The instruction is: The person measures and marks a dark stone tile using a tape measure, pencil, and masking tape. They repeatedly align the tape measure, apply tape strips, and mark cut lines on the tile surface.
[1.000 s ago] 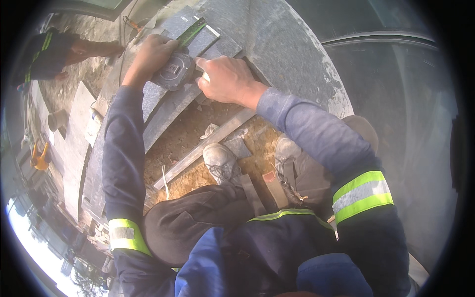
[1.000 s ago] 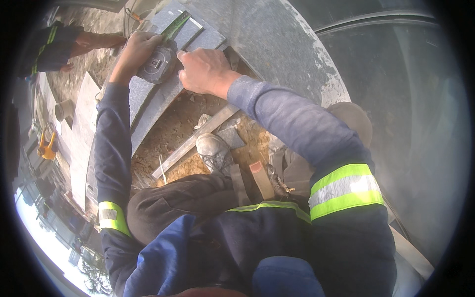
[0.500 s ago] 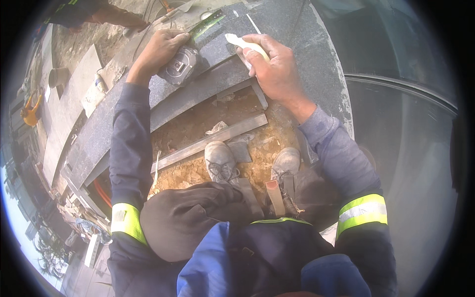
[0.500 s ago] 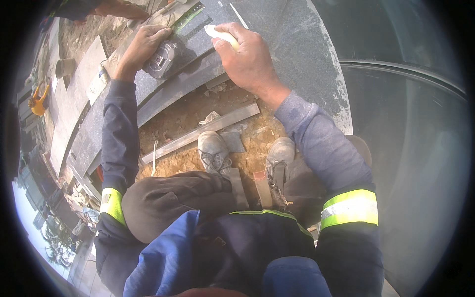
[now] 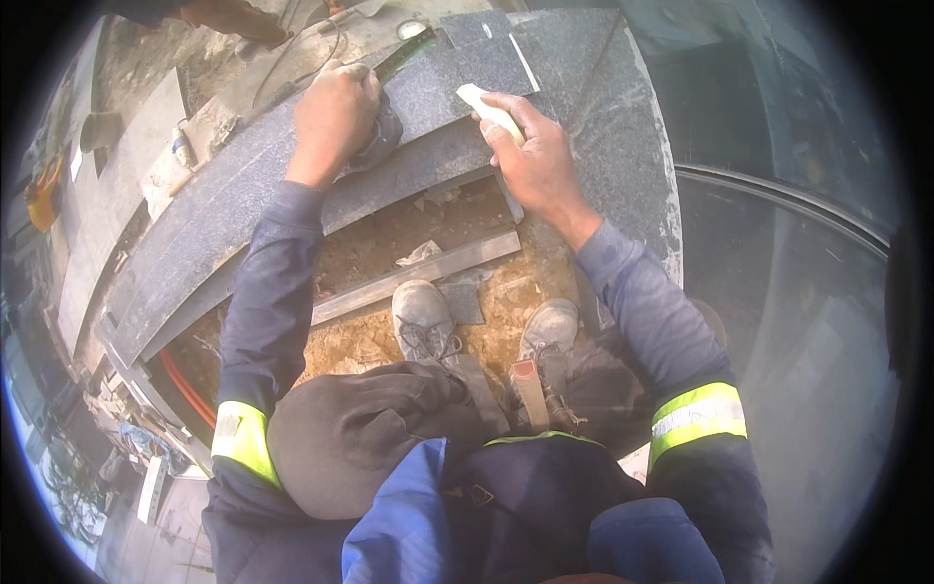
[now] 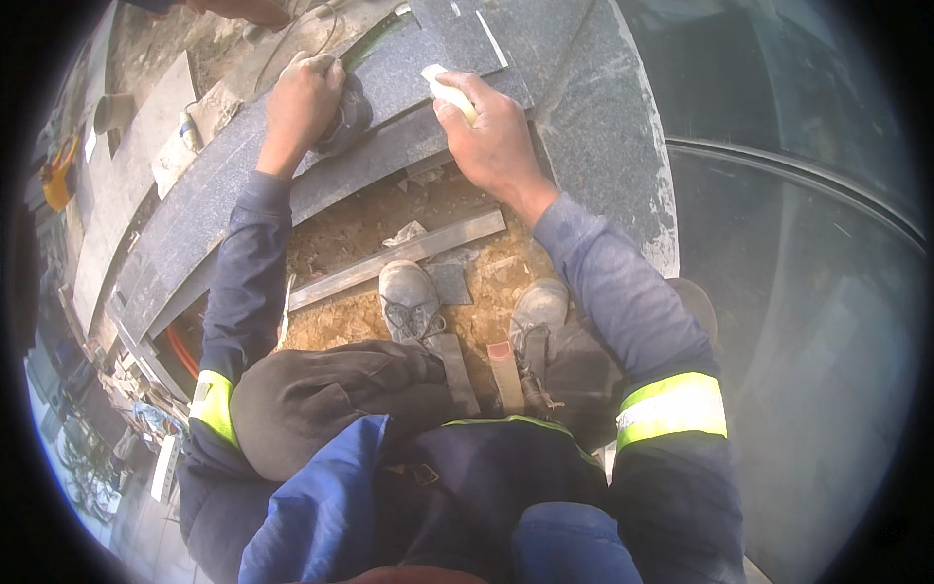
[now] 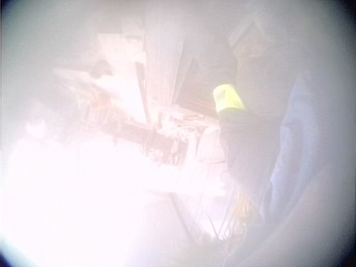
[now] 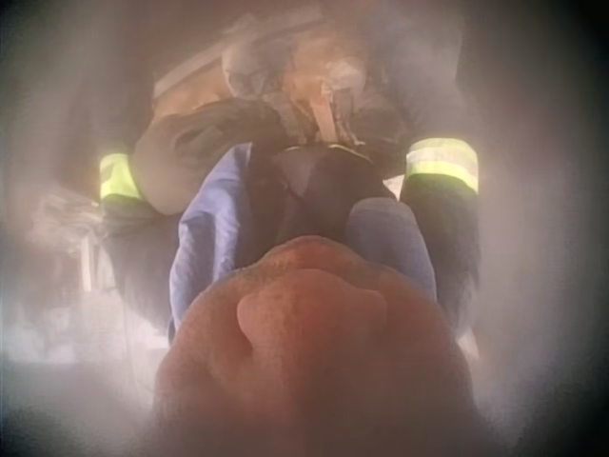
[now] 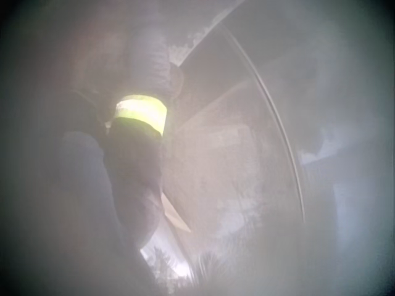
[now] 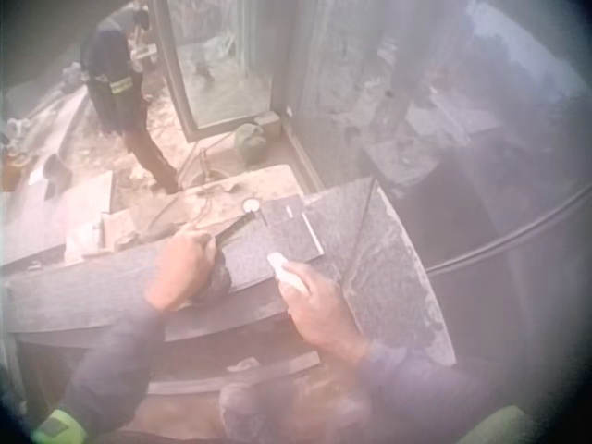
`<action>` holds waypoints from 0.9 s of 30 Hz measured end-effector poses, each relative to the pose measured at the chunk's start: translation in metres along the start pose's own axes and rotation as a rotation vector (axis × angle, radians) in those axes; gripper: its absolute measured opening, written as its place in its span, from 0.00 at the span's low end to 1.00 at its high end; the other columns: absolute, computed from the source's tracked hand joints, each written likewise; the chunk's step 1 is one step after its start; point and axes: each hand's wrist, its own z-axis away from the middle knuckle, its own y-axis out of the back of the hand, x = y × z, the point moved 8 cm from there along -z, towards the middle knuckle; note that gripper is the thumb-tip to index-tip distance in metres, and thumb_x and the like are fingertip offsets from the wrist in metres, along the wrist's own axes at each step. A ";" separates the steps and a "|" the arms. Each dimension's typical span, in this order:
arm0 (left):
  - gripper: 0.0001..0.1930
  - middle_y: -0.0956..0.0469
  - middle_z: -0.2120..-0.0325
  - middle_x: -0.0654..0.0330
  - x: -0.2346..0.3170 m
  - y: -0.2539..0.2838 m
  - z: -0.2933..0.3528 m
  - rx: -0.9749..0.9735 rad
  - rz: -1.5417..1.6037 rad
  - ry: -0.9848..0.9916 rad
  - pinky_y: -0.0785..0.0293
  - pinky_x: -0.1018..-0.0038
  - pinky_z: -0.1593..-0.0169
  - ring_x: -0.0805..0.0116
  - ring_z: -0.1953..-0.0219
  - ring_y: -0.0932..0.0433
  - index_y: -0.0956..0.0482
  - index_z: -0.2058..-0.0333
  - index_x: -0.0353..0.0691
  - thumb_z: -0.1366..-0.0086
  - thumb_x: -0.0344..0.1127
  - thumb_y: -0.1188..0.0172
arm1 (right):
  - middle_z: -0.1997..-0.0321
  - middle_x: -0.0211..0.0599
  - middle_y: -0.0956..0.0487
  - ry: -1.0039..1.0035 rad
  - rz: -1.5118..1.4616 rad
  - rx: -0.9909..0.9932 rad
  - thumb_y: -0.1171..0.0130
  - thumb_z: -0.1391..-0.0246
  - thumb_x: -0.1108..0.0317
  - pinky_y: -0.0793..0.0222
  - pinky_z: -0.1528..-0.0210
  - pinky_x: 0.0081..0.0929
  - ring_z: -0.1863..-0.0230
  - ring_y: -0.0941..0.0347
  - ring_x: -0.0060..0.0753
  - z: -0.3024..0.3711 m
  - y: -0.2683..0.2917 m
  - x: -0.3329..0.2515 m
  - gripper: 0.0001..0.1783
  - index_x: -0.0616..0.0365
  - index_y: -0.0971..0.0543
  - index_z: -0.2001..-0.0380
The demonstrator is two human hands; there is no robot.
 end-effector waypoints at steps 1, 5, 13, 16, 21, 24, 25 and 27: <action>0.14 0.16 0.64 0.47 0.000 0.001 0.001 0.022 0.008 0.020 0.22 0.54 0.55 0.44 0.59 0.17 0.14 0.64 0.39 0.32 0.43 0.42 | 0.54 0.44 0.13 0.000 0.015 -0.004 0.42 0.34 0.64 0.23 0.52 0.34 0.59 0.17 0.39 -0.001 -0.001 -0.002 0.18 0.59 0.20 0.44; 0.09 0.19 0.60 0.52 0.009 0.011 0.003 0.150 0.044 -0.006 0.23 0.53 0.55 0.46 0.58 0.19 0.14 0.64 0.42 0.35 0.40 0.38 | 0.53 0.40 0.15 0.011 -0.026 0.002 0.42 0.33 0.66 0.24 0.60 0.25 0.64 0.22 0.24 -0.002 -0.003 -0.008 0.19 0.58 0.21 0.41; 0.07 0.20 0.57 0.59 0.057 0.024 0.008 0.235 0.144 -0.355 0.32 0.61 0.46 0.54 0.50 0.22 0.13 0.61 0.45 0.36 0.37 0.34 | 0.52 0.46 0.14 0.007 -0.075 0.022 0.41 0.34 0.66 0.24 0.47 0.32 0.51 0.17 0.38 0.003 -0.001 -0.017 0.18 0.58 0.21 0.43; 0.10 0.19 0.55 0.57 0.070 0.010 0.006 0.087 0.205 -0.349 0.35 0.59 0.45 0.54 0.49 0.21 0.12 0.58 0.44 0.32 0.41 0.37 | 0.53 0.36 0.15 0.052 -0.087 0.011 0.41 0.33 0.68 0.24 0.63 0.21 0.68 0.26 0.16 0.005 -0.003 -0.015 0.19 0.59 0.22 0.41; 0.17 0.19 0.53 0.54 0.069 -0.029 -0.012 -0.279 0.149 -0.287 0.40 0.53 0.40 0.53 0.49 0.21 0.12 0.57 0.42 0.28 0.48 0.42 | 0.59 0.34 0.16 0.115 -0.052 -0.003 0.40 0.34 0.68 0.25 0.63 0.21 0.69 0.25 0.17 0.010 -0.003 -0.020 0.18 0.58 0.21 0.42; 0.18 0.18 0.57 0.50 0.067 -0.036 -0.018 -0.318 0.196 -0.263 0.38 0.50 0.43 0.49 0.48 0.23 0.12 0.60 0.42 0.30 0.50 0.42 | 0.59 0.37 0.16 0.148 -0.022 -0.003 0.40 0.34 0.68 0.25 0.63 0.22 0.68 0.24 0.18 0.011 -0.002 -0.024 0.18 0.58 0.20 0.43; 0.18 0.18 0.57 0.49 0.066 -0.039 -0.019 -0.344 0.238 -0.256 0.36 0.50 0.44 0.48 0.48 0.22 0.12 0.61 0.41 0.30 0.49 0.42 | 0.59 0.38 0.16 0.160 -0.006 0.001 0.40 0.34 0.68 0.25 0.63 0.23 0.68 0.23 0.19 0.012 0.000 -0.026 0.18 0.58 0.20 0.43; 0.16 0.18 0.57 0.47 0.064 -0.044 -0.024 -0.396 0.322 -0.240 0.33 0.50 0.45 0.47 0.49 0.22 0.13 0.61 0.39 0.31 0.47 0.41 | 0.58 0.41 0.16 0.302 0.043 0.062 0.40 0.34 0.68 0.24 0.63 0.25 0.68 0.22 0.21 0.012 0.003 -0.028 0.18 0.59 0.20 0.43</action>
